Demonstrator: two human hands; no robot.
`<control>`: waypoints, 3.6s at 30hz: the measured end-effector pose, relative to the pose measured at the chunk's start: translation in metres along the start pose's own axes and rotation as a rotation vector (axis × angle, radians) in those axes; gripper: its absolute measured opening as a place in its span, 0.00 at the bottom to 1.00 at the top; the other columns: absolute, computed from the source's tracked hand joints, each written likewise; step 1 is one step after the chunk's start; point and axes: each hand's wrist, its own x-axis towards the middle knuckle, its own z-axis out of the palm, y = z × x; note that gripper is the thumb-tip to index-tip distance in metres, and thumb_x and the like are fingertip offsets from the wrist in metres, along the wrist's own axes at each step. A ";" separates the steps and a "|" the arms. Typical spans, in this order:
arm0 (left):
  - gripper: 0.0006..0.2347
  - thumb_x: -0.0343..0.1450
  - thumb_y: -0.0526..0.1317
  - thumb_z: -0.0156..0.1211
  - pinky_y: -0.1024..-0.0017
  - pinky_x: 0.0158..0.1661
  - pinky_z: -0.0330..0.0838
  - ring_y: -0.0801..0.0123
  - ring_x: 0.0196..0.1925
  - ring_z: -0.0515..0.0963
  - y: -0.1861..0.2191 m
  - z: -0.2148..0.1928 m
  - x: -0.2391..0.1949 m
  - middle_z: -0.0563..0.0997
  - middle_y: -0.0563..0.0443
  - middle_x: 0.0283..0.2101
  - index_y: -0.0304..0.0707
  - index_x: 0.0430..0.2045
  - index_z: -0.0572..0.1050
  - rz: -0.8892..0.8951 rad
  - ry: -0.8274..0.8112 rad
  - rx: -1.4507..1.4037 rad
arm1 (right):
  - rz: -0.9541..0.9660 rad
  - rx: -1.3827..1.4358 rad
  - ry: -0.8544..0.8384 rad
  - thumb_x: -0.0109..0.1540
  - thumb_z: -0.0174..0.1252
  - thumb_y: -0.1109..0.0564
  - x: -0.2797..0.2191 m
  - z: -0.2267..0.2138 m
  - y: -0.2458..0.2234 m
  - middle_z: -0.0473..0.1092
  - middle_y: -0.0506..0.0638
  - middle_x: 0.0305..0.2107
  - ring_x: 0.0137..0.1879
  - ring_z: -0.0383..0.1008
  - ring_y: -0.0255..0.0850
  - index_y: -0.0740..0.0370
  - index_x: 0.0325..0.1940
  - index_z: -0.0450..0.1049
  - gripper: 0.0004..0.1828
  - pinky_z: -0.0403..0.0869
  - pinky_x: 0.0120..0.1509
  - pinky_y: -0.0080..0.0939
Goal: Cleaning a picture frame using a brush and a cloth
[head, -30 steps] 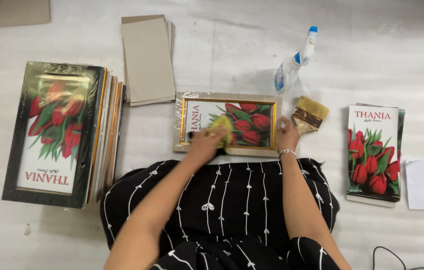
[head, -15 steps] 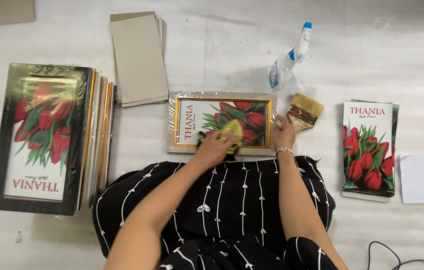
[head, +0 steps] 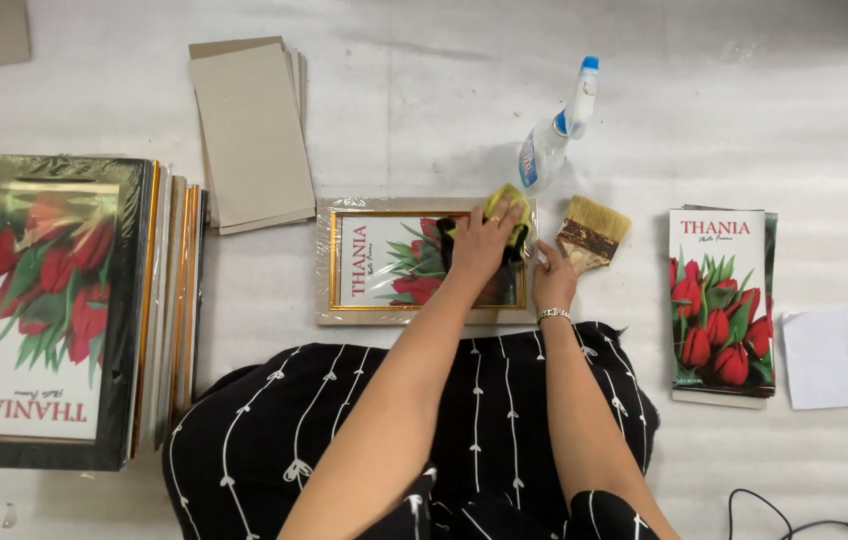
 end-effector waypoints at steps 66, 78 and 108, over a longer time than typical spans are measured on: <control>0.24 0.76 0.38 0.50 0.50 0.47 0.77 0.43 0.57 0.75 -0.173 -0.132 -0.101 0.66 0.53 0.70 0.59 0.71 0.60 -0.028 -0.280 0.113 | 0.049 0.001 -0.039 0.68 0.55 0.61 -0.018 -0.021 -0.044 0.67 0.52 0.42 0.51 0.75 0.52 0.46 0.63 0.74 0.19 0.73 0.59 0.52; 0.29 0.75 0.37 0.44 0.46 0.56 0.70 0.40 0.60 0.70 -0.158 -0.178 -0.172 0.57 0.58 0.76 0.62 0.75 0.50 -0.058 -0.525 0.062 | 0.040 -0.017 -0.039 0.69 0.54 0.60 -0.017 -0.018 -0.040 0.69 0.53 0.49 0.56 0.75 0.55 0.43 0.63 0.73 0.19 0.73 0.62 0.56; 0.31 0.71 0.36 0.49 0.59 0.40 0.78 0.46 0.53 0.71 -0.189 -0.169 -0.196 0.60 0.51 0.71 0.56 0.74 0.53 -0.019 -0.291 0.148 | 0.069 0.013 -0.061 0.70 0.49 0.64 -0.026 -0.031 -0.064 0.65 0.60 0.56 0.57 0.73 0.56 0.51 0.65 0.71 0.19 0.71 0.59 0.55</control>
